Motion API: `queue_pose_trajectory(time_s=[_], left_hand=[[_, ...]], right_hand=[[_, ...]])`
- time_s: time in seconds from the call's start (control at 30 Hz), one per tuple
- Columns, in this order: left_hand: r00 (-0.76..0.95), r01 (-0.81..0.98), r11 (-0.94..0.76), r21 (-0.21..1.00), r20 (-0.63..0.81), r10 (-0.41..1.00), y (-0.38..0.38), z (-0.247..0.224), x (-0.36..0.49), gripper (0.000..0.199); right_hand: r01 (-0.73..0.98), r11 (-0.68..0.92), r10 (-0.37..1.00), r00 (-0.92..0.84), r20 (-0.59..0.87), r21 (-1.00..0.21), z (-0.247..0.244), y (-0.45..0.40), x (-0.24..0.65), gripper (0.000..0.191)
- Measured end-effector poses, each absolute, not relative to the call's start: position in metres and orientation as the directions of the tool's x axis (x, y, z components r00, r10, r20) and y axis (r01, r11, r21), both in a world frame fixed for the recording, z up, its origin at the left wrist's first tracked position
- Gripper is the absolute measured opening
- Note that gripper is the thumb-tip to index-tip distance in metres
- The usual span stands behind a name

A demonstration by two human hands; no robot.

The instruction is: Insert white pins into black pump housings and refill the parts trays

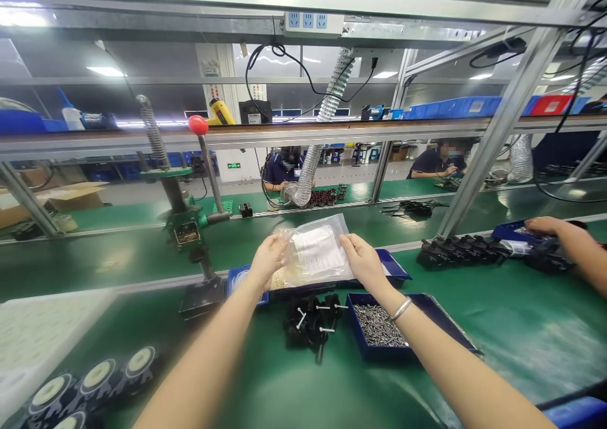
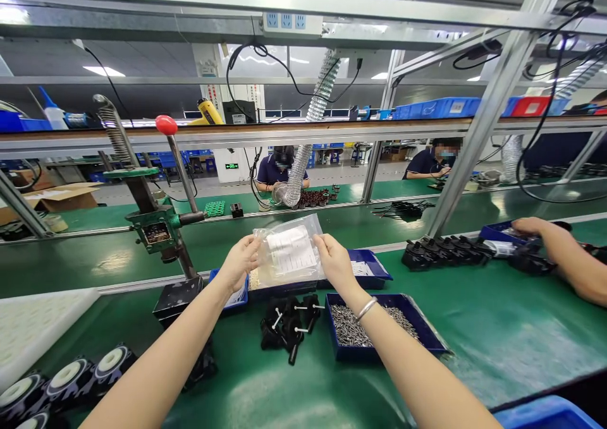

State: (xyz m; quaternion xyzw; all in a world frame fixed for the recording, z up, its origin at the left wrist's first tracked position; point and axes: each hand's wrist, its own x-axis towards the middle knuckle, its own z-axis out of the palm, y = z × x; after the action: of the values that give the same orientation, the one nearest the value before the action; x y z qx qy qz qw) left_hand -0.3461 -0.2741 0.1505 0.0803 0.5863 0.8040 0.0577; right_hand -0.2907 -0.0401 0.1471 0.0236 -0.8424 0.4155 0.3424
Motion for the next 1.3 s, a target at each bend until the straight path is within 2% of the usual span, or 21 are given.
queue_pose_trajectory(time_s=[0.17, 0.27, 0.43, 0.67, 1.0, 1.17, 1.3], left_hand=[[-0.973, 0.225, -0.198, 0.954, 0.230, 0.003, -0.261, 0.137, -0.354, 0.037], [-0.954, 0.298, -0.144, 0.944, 0.290, -0.075, -0.258, 0.132, -0.354, 0.034], [-0.932, 0.361, -0.067, 0.930, 0.356, -0.066, -0.259, 0.139, -0.352, 0.038], [-0.891, 0.427, -0.037, 0.903, 0.414, -0.185, -0.255, 0.146, -0.346, 0.041], [-0.850, 0.511, -0.018, 0.859, 0.502, -0.157, -0.265, 0.163, -0.331, 0.040], [-0.900, 0.424, -0.128, 0.897, 0.401, -0.170, -0.270, 0.176, -0.330, 0.043], [-0.879, 0.442, -0.186, 0.877, 0.383, -0.283, -0.291, 0.179, -0.303, 0.039]], right_hand=[[-0.354, 0.658, 0.194, -0.773, 0.604, -0.665, 0.140, -0.049, -0.286, 0.043], [-0.348, 0.670, 0.205, -0.763, 0.614, -0.656, 0.137, -0.049, -0.285, 0.042], [-0.341, 0.673, 0.219, -0.755, 0.618, -0.656, 0.137, -0.046, -0.282, 0.041], [-0.351, 0.674, 0.252, -0.718, 0.649, -0.650, 0.141, -0.055, -0.277, 0.045], [-0.353, 0.605, 0.293, -0.735, 0.611, -0.714, 0.154, -0.063, -0.263, 0.049], [-0.349, 0.469, 0.340, -0.776, 0.531, -0.811, 0.155, -0.058, -0.262, 0.048], [-0.423, 0.138, 0.602, -0.682, 0.415, -0.896, 0.153, -0.030, -0.267, 0.043]])
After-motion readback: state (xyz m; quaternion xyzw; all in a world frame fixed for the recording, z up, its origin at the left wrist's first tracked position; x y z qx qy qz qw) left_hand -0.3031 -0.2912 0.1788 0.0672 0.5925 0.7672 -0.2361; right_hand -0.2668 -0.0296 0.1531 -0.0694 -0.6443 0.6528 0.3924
